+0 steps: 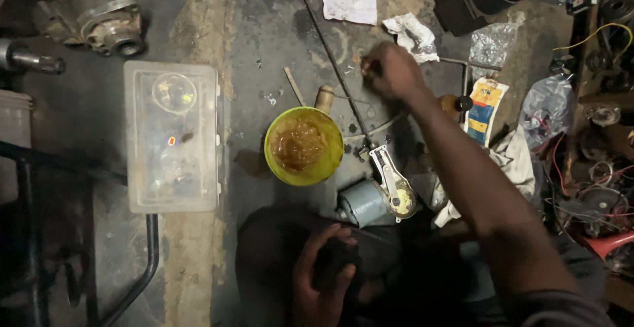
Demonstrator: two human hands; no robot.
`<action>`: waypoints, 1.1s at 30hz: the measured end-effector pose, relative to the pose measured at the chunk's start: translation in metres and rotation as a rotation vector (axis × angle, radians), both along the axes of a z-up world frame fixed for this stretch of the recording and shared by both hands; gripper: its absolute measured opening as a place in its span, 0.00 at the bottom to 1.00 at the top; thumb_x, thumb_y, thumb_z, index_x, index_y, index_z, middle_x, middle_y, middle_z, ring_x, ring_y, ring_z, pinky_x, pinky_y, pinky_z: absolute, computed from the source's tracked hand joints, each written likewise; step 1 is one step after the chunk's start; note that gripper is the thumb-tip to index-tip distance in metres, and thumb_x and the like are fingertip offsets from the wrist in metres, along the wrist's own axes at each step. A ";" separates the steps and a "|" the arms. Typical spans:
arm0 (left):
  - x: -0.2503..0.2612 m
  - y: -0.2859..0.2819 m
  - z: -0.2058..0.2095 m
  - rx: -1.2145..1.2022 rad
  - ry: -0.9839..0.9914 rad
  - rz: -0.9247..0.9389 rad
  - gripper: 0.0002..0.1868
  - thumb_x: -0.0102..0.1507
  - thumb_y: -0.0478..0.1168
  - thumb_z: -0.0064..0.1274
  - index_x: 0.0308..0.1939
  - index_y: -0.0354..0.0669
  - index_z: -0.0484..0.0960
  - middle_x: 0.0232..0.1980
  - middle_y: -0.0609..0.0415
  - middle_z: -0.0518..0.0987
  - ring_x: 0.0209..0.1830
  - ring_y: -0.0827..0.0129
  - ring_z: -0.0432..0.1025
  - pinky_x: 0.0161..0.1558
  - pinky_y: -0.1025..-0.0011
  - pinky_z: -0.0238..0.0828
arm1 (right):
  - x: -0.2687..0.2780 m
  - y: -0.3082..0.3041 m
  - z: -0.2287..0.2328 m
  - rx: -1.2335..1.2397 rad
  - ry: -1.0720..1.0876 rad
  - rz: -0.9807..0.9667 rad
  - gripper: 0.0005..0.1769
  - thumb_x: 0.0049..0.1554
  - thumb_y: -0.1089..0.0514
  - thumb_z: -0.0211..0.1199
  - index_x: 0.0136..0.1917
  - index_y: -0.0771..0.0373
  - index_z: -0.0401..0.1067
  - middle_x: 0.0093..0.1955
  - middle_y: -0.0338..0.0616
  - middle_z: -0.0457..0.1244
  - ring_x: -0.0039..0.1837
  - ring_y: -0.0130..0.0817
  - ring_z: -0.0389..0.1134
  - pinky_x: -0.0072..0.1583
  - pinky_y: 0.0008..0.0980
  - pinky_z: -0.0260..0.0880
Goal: The person sits on the floor and works on a small mechanical part, likely a carburetor. They use a screwdriver to adjust components, wipe the part with a cloth, and handle small screws and tools on the floor.
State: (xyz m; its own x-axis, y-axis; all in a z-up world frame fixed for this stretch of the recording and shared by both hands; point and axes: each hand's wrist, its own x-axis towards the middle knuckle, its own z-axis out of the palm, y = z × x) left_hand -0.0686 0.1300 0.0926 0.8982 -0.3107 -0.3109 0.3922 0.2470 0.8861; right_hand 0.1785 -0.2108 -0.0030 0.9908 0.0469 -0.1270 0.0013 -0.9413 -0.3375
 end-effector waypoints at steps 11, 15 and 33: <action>-0.001 -0.003 -0.003 -0.021 -0.028 0.010 0.32 0.63 0.46 0.63 0.67 0.33 0.73 0.59 0.43 0.82 0.60 0.58 0.78 0.66 0.61 0.69 | 0.039 -0.007 -0.007 0.105 -0.035 0.189 0.10 0.47 0.67 0.68 0.45 0.65 0.78 0.45 0.54 0.71 0.48 0.51 0.71 0.50 0.44 0.70; -0.002 -0.003 -0.005 -0.016 0.046 0.029 0.32 0.61 0.46 0.63 0.65 0.32 0.74 0.59 0.42 0.82 0.59 0.57 0.79 0.65 0.60 0.70 | 0.047 -0.016 -0.020 0.266 0.072 -0.016 0.06 0.50 0.67 0.64 0.43 0.64 0.77 0.44 0.48 0.72 0.48 0.40 0.74 0.53 0.38 0.72; 0.001 -0.003 -0.002 0.013 0.036 -0.006 0.32 0.60 0.42 0.61 0.65 0.34 0.74 0.59 0.42 0.81 0.59 0.58 0.79 0.65 0.59 0.70 | 0.043 -0.026 -0.021 0.299 -0.017 -0.087 0.07 0.56 0.68 0.66 0.47 0.62 0.81 0.46 0.47 0.73 0.48 0.35 0.74 0.53 0.35 0.73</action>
State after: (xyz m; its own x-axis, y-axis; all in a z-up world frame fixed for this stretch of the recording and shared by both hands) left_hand -0.0677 0.1266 0.0906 0.8843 -0.3120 -0.3474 0.4257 0.2329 0.8744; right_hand 0.2219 -0.2363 -0.0242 0.9946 -0.0055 -0.1035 -0.0669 -0.7970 -0.6003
